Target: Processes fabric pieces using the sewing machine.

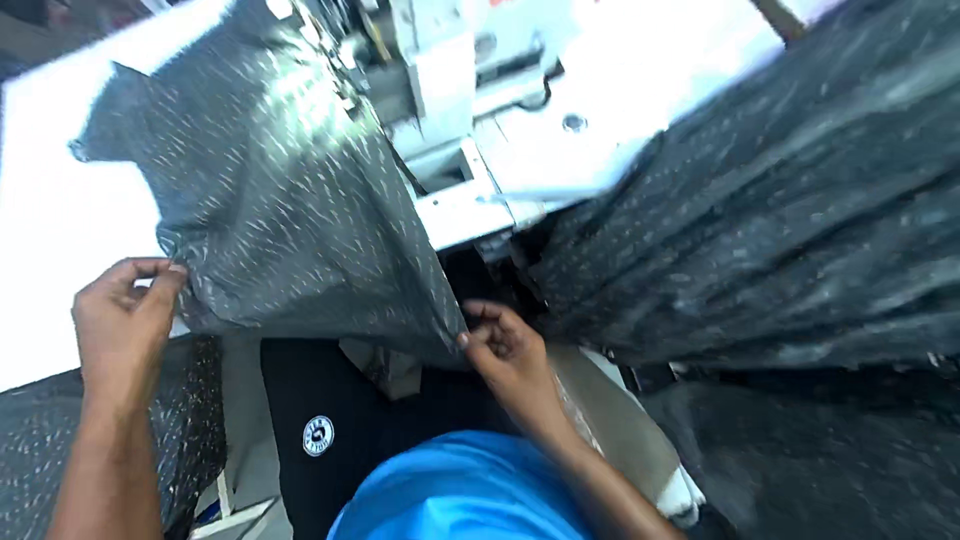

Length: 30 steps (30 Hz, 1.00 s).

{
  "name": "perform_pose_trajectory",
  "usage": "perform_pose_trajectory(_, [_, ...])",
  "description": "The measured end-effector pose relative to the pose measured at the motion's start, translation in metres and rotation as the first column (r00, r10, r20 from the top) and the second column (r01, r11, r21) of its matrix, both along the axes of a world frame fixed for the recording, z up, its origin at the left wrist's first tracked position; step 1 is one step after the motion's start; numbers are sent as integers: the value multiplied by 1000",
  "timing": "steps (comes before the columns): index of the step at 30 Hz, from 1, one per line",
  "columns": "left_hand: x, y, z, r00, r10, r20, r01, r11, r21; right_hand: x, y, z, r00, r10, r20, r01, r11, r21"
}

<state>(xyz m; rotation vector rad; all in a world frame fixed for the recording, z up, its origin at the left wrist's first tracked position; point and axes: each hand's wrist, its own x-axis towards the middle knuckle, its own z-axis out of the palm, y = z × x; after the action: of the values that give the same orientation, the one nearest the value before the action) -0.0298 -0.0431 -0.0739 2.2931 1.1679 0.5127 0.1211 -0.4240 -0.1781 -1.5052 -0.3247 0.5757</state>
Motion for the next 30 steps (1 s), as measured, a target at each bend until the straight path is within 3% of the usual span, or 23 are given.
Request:
perform_pose_trajectory(3, [-7,13,31,920,146,364,-56,967,-247,3,-5,12,976,187,-108,-171,975,144])
perform_pose_trajectory(6, [-11,25,55,872,147,466,10,948,-317,2,-6,12,960,272,-62,-254,944,209])
perform_pose_trajectory(9, [-9,31,67,867,64,494,68,967,-245,-1,-12,31,939,336,68,-341,896,284])
perform_pose_trajectory(14, [-6,42,64,907,70,416,9,983,-184,-3,-12,17,959,251,135,-276,937,216])
perform_pose_trajectory(15, [-7,40,62,934,81,348,-30,988,-151,-1,-12,11,964,237,119,-257,947,195])
perform_pose_trajectory(17, [-8,36,54,997,60,56,-64,996,60,-1,-11,3,976,203,75,-213,963,166])
perform_pose_trajectory(19, [0,26,48,993,-56,-103,76,977,198,-1,-9,1,979,194,69,-202,969,143])
perform_pose_trajectory(22, [45,-10,56,963,-268,-33,261,892,368,-4,-7,1,975,209,77,-219,960,172])
perform_pose_trajectory(25, [105,-54,67,859,-501,104,453,840,299,-3,-7,-1,976,207,75,-218,958,189])
perform_pose_trajectory(30, [170,-65,48,816,-568,-105,576,787,223,-4,-13,7,967,239,87,-254,934,251])
